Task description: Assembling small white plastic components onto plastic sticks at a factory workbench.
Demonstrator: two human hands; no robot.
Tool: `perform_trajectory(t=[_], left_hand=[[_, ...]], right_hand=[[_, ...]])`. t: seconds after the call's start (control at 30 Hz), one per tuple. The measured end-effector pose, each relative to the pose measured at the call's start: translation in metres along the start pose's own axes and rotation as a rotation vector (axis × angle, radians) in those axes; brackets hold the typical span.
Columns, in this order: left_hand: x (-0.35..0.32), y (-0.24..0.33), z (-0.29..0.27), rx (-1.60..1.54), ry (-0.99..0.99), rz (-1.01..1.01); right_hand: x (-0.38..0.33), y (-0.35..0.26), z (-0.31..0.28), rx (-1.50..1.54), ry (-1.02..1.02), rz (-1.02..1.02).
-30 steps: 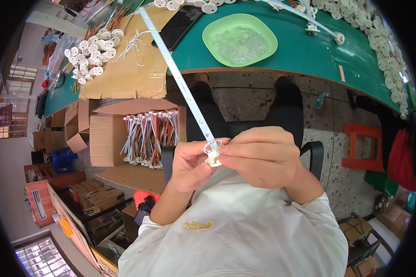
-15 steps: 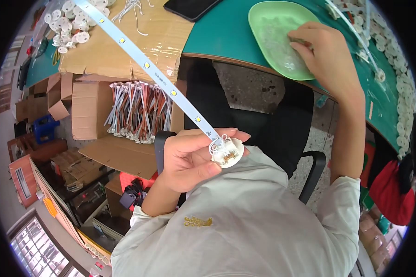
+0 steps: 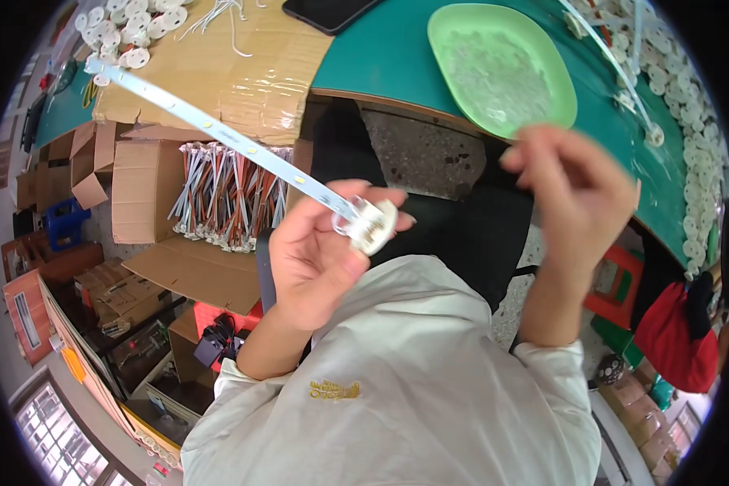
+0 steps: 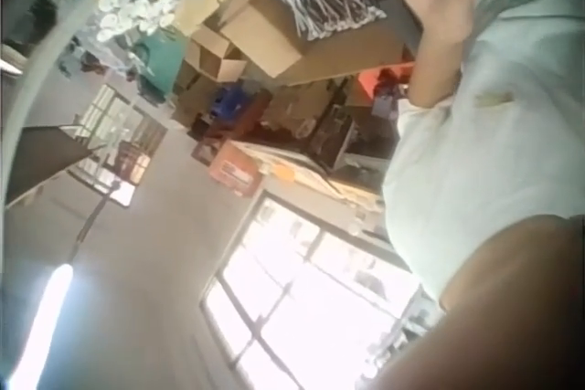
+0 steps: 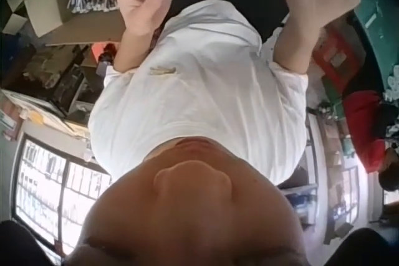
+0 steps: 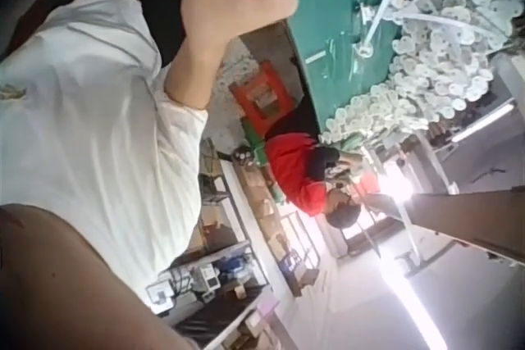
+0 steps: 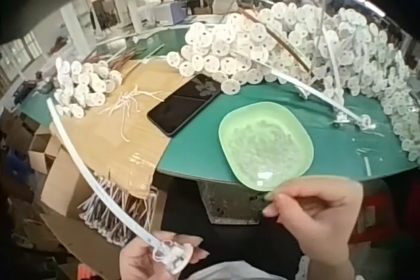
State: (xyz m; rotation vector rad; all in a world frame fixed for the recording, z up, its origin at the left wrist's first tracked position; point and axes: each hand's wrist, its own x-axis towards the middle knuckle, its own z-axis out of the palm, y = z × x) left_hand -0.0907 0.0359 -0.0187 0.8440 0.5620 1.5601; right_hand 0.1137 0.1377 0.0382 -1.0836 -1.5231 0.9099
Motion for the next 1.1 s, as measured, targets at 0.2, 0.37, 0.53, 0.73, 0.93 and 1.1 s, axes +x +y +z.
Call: perform_trajectory(t=[0.2,0.37,0.53,0.73,0.93,1.1], left_hand=[[0.003,-0.004,0.043,-0.093,0.045,0.041],[-0.011,-0.003,0.059,-0.013,-0.076,0.032],[-0.027,-0.012,0.073,-0.160,0.038,0.121],[-0.037,-0.013,0.081,-0.068,0.018,0.180],[-0.045,-0.011,0.090,-0.053,0.024,0.116],[-0.044,-0.011,0.093,0.021,0.035,0.109]], right_hand=[[-0.094,0.010,0.035,0.772,-0.247,0.557],[-0.118,0.008,0.027,0.396,-0.226,0.057],[-0.135,0.007,0.018,-0.059,-0.055,-0.538],[-0.155,-0.002,0.017,-0.161,-0.074,-0.757],[-0.155,0.000,0.010,0.253,-0.138,-0.317],[-0.157,-0.007,0.002,0.235,-0.146,-0.228]])
